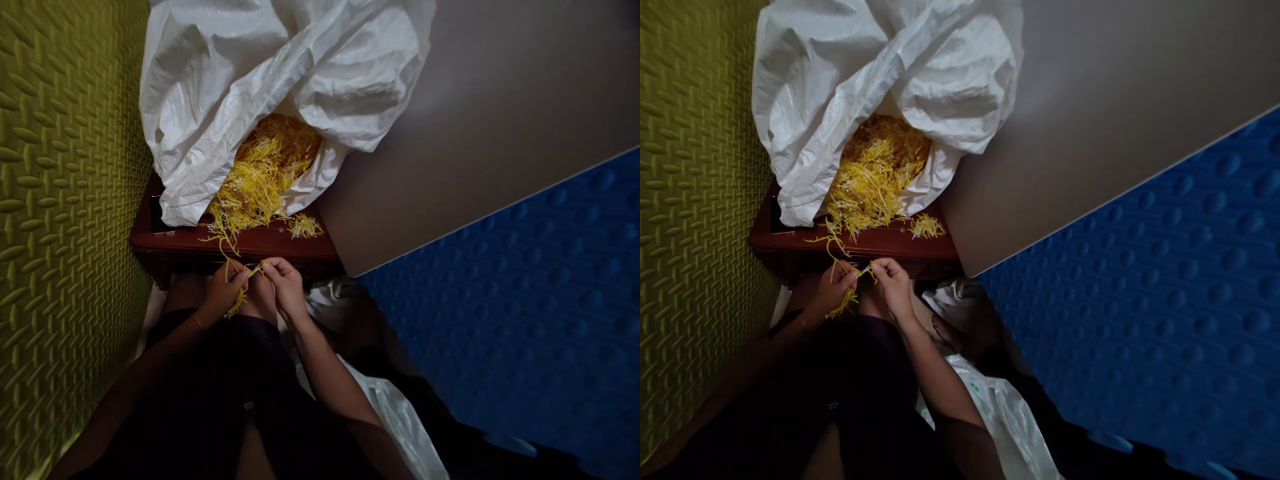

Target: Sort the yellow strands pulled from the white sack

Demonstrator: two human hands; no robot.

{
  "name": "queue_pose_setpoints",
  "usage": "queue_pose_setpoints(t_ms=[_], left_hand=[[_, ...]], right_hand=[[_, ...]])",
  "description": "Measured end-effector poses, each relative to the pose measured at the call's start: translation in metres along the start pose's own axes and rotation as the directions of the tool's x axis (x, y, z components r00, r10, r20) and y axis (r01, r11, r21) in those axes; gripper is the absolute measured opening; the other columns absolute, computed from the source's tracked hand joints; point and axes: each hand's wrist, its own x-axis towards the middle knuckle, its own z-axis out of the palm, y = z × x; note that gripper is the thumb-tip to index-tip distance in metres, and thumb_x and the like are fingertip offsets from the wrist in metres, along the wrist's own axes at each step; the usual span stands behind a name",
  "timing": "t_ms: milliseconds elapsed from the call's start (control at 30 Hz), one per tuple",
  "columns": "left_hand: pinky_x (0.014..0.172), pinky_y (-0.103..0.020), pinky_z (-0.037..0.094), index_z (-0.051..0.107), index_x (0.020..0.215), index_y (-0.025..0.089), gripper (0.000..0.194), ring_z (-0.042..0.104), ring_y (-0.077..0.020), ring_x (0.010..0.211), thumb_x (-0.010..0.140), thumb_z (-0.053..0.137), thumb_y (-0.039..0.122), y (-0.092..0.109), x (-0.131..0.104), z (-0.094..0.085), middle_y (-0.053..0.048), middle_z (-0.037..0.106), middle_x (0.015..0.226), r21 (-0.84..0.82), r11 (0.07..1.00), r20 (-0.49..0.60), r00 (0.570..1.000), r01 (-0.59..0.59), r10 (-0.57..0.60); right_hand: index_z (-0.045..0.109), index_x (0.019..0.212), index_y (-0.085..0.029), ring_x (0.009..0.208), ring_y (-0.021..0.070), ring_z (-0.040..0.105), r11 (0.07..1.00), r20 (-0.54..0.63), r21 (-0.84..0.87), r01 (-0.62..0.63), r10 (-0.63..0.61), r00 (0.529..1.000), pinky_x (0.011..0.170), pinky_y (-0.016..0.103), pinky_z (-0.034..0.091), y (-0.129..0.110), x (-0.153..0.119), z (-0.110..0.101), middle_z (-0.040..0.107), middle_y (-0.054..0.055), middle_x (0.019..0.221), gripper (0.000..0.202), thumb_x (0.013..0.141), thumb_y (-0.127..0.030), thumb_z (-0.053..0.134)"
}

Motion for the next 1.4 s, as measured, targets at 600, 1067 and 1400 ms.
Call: queue_pose_setpoints(t_ms=[600,1067,1400], left_hand=[[0.051,-0.02,0.032,0.049,0.069,0.016,0.023,0.042,-0.0053,0.05,0.07,0.06,0.036,0.012,-0.005,-0.001,0.004,0.051,0.057,-0.178,0.981,0.012,0.997,0.082,-0.082],[0.05,-0.02,0.029,0.051,0.062,0.015,0.023,0.037,-0.0046,0.048,0.07,0.059,0.034,0.012,-0.006,-0.006,0.005,0.045,0.055,-0.134,0.979,0.062,0.987,0.153,-0.146],[0.062,-0.022,0.038,0.063,0.07,0.013,0.021,0.05,-0.0105,0.063,0.067,0.059,0.033,0.01,-0.005,-0.004,0.0,0.059,0.066,0.036,0.989,0.1,0.984,0.143,-0.145]], right_hand=[[0.062,0.094,-0.023,0.089,0.0184,0.056,0.932,0.047,-0.249,0.264,-0.261,0.964,0.082,0.034,0.043,-0.011,0.0,-0.009,0.062,0.004,0.093,0.019,0.08,-0.033,0.054],[0.063,0.084,-0.025,0.082,0.0186,0.054,0.465,0.42,-0.649,0.602,-0.44,0.794,0.091,0.039,0.034,-0.025,-0.004,-0.006,0.063,0.002,0.079,0.012,0.084,-0.031,0.053],[0.063,0.092,-0.022,0.085,0.0183,0.055,0.761,0.32,-0.499,0.414,-0.282,0.904,0.079,0.032,0.041,-0.023,-0.007,-0.006,0.064,0.003,0.086,0.017,0.085,-0.03,0.05]])
